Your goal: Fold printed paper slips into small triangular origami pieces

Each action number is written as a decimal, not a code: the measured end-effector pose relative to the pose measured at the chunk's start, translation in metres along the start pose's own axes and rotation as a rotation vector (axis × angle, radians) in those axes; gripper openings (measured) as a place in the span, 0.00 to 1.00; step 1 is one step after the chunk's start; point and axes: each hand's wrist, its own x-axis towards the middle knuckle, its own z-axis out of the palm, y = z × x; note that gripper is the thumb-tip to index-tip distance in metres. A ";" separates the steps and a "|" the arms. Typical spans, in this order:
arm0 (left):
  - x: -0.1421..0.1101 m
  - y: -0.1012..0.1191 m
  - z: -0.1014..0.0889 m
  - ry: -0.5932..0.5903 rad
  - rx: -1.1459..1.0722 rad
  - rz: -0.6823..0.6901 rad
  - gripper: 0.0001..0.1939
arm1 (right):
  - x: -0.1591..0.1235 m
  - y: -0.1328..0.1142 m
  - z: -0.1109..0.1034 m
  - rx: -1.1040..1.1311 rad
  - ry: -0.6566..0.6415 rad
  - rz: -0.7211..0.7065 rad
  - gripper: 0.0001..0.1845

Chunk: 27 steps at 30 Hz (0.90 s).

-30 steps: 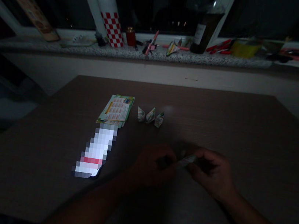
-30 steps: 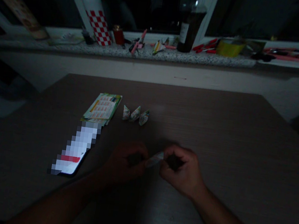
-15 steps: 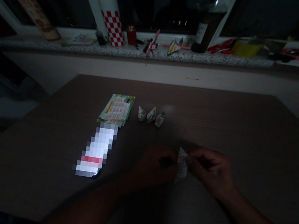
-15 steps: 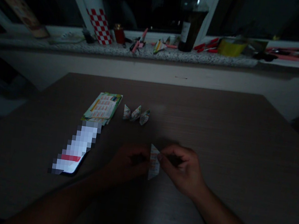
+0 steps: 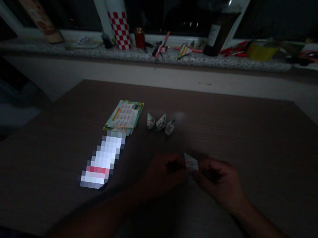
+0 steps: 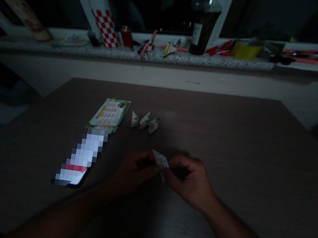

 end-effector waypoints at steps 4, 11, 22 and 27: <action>-0.004 0.004 -0.003 -0.064 0.342 0.183 0.05 | -0.001 0.000 -0.001 -0.095 -0.007 -0.066 0.04; -0.004 0.005 0.000 -0.049 0.371 0.253 0.08 | -0.001 -0.007 0.000 -0.136 -0.032 -0.096 0.04; 0.003 0.001 -0.012 0.241 -0.016 -0.053 0.07 | 0.003 0.003 -0.015 0.023 0.130 0.018 0.06; 0.001 -0.004 -0.003 0.128 0.156 -0.029 0.06 | 0.003 -0.001 -0.001 -0.150 0.097 -0.163 0.11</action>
